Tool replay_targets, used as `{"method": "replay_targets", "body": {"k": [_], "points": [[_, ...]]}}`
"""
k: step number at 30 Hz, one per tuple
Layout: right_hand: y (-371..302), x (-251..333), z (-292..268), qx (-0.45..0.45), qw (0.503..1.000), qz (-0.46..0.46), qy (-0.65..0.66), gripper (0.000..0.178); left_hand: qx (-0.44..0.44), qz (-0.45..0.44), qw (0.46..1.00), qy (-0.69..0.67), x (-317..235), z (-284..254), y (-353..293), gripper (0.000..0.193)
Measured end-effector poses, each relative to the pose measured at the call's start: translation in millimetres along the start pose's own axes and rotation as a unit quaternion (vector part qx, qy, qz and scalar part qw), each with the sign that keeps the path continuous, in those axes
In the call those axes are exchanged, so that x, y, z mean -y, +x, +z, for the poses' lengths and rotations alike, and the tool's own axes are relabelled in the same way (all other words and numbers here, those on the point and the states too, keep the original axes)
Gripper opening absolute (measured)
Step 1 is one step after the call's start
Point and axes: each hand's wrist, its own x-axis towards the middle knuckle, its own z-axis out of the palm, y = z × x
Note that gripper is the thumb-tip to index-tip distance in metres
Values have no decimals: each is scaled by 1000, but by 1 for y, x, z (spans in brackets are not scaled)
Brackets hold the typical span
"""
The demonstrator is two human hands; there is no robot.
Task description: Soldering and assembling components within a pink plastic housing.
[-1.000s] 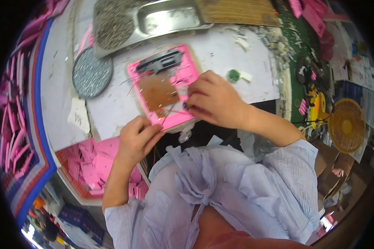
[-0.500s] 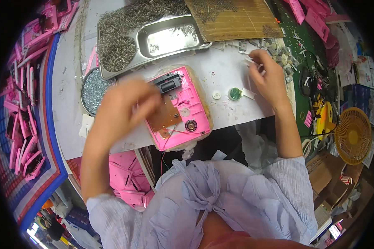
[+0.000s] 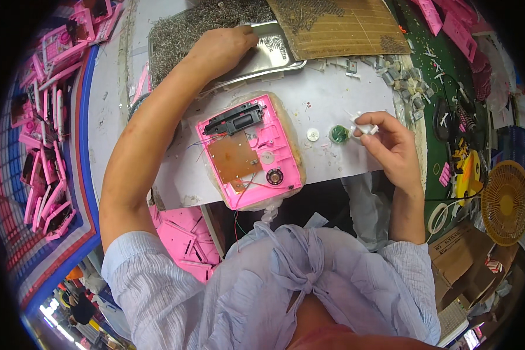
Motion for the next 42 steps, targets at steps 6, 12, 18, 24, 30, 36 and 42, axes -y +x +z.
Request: {"method": "replay_targets", "body": {"k": [6,12,18,24,30,36,42], "points": [[1,6,8,35,996,-60,-61,24,-51,-126,991,-20,4,-21,-8,17],[2,18,26,88,988,-65,-107,23,8,-110,993,35,-26,-2,2,18],[-4,22,24,77,983,-85,-145,22,-13,-185,983,4,-33,-20,-6,15],[1,20,39,106,977,-133,-131,22,9,-109,994,5,-34,-21,1,23],[-4,22,41,129,971,-146,-140,23,-5,-151,988,21,-33,-5,6,21],[-10,13,49,36,987,-132,-87,28,-161,-246,934,-203,-40,-65,-62,26],[6,16,66,69,943,-303,-116,33,-153,-285,544,-774,-125,-60,-141,17]]}}
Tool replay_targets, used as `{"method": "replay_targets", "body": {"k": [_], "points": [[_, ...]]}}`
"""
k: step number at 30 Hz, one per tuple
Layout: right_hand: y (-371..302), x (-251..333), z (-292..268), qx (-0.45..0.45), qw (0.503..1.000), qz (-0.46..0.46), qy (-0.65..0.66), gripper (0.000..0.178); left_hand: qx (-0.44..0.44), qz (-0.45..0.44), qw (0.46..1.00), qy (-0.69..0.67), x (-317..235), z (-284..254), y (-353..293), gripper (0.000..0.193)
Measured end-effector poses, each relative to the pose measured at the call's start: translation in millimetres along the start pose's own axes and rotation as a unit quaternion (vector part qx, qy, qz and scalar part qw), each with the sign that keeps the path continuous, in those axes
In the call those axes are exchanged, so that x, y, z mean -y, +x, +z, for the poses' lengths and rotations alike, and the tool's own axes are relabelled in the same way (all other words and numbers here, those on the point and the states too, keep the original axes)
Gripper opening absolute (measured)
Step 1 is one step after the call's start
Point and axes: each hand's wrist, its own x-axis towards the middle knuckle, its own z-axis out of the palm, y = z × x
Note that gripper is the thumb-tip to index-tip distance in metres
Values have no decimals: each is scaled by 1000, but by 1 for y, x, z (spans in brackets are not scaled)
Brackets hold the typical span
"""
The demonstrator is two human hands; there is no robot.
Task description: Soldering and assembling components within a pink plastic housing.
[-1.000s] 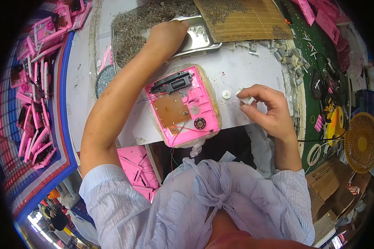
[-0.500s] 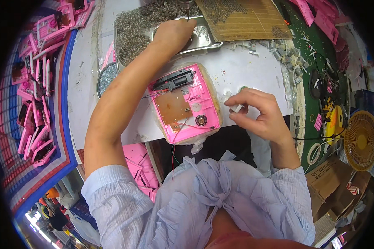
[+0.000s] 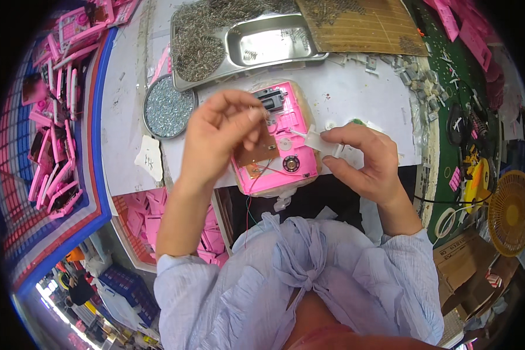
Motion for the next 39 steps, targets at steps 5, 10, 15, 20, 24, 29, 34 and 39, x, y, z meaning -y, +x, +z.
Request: {"method": "replay_targets", "body": {"k": [5,10,15,20,24,29,34,39], "points": [[5,1,14,-4,998,-39,52,35,11,-41,989,-144,23,4,-29,18],[7,0,12,72,997,-30,17,38,24,-52,975,-216,38,8,-35,16],[-2,-5,8,156,987,-44,-16,37,46,-128,990,-41,34,13,-53,16],[-47,-18,-6,93,950,173,241,29,62,37,929,363,14,14,-54,23],[-54,-21,-11,-7,866,255,429,33,65,222,797,558,27,19,-15,19],[-57,-26,-15,-3,883,246,401,36,127,181,709,670,35,36,-1,20],[-53,-26,-16,-17,890,249,381,34,151,116,728,659,28,41,9,17],[-48,-24,-18,-12,898,263,353,30,167,110,713,672,27,38,16,12]]}}
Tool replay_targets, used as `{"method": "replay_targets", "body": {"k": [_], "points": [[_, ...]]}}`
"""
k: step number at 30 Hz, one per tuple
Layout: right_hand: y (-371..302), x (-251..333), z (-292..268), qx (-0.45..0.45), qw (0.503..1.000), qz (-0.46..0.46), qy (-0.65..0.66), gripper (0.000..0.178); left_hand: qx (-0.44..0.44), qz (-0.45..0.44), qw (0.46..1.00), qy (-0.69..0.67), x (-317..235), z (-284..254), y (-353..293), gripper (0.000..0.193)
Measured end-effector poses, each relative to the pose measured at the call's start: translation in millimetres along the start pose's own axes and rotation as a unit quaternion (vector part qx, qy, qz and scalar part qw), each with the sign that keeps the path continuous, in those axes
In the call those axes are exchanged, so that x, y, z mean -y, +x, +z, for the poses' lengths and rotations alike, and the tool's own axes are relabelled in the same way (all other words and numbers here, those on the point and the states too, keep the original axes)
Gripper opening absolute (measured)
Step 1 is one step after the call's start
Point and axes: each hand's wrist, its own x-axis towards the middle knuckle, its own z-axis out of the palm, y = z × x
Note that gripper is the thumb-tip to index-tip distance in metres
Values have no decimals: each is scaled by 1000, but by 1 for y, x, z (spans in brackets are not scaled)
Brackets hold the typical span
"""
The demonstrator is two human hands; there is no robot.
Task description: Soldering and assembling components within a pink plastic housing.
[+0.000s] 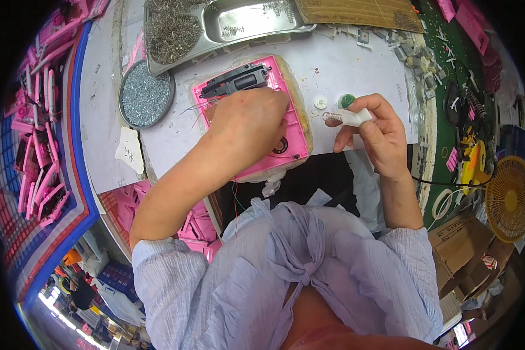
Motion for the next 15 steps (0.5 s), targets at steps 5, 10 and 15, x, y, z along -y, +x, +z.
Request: {"method": "replay_targets", "body": {"k": [5,10,15], "points": [[1,0,0,-27,998,8,-56,28,-56,28,995,73,-2,12,-4,11],[12,-1,3,-55,945,-112,-303,25,-187,15,981,-54,6,10,-24,8],[38,4,19,30,841,-213,-496,30,-253,-101,908,-317,21,21,-49,7]]}}
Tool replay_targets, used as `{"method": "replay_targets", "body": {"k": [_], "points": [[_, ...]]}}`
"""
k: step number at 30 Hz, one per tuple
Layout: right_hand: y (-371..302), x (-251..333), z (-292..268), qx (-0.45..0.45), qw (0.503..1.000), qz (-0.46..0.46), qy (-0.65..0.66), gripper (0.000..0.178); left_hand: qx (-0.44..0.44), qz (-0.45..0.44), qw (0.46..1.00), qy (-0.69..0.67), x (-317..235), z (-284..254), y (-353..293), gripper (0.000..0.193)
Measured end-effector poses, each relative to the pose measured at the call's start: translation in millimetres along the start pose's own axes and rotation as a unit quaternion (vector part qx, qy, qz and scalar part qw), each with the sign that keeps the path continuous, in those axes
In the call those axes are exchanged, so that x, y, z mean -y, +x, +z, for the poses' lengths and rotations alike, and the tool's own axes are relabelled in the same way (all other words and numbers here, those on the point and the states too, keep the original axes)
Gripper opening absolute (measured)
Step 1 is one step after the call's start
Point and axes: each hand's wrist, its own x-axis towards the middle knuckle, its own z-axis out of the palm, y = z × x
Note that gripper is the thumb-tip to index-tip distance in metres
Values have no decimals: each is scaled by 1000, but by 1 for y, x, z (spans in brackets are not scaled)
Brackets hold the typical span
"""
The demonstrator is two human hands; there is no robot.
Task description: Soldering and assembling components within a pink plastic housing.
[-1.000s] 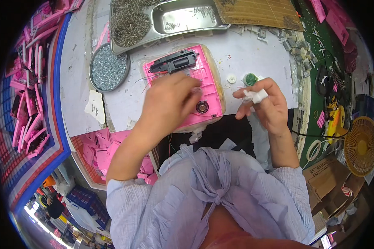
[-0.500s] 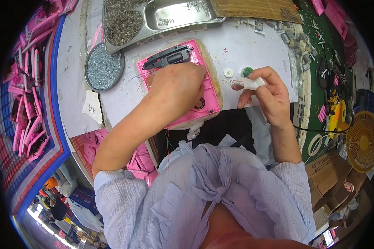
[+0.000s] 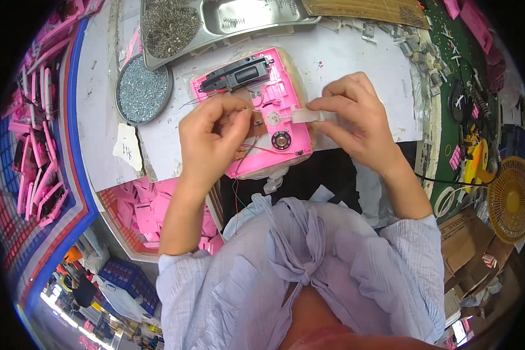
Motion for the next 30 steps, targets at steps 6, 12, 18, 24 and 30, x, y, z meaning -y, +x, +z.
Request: {"method": "replay_targets", "body": {"k": [6,12,18,24,30], "points": [[23,4,8,56,992,-93,-70,28,-59,52,995,-66,9,16,-6,7],[32,-4,15,83,986,-144,-26,35,-60,57,995,-50,10,16,-7,8],[11,-31,38,30,991,-83,105,32,-67,55,995,-48,9,17,-7,8],[23,-14,35,88,991,-91,-34,22,-75,97,992,-17,10,19,-4,7],[20,0,31,127,991,17,-26,23,-53,44,997,-38,14,22,-8,5]]}}
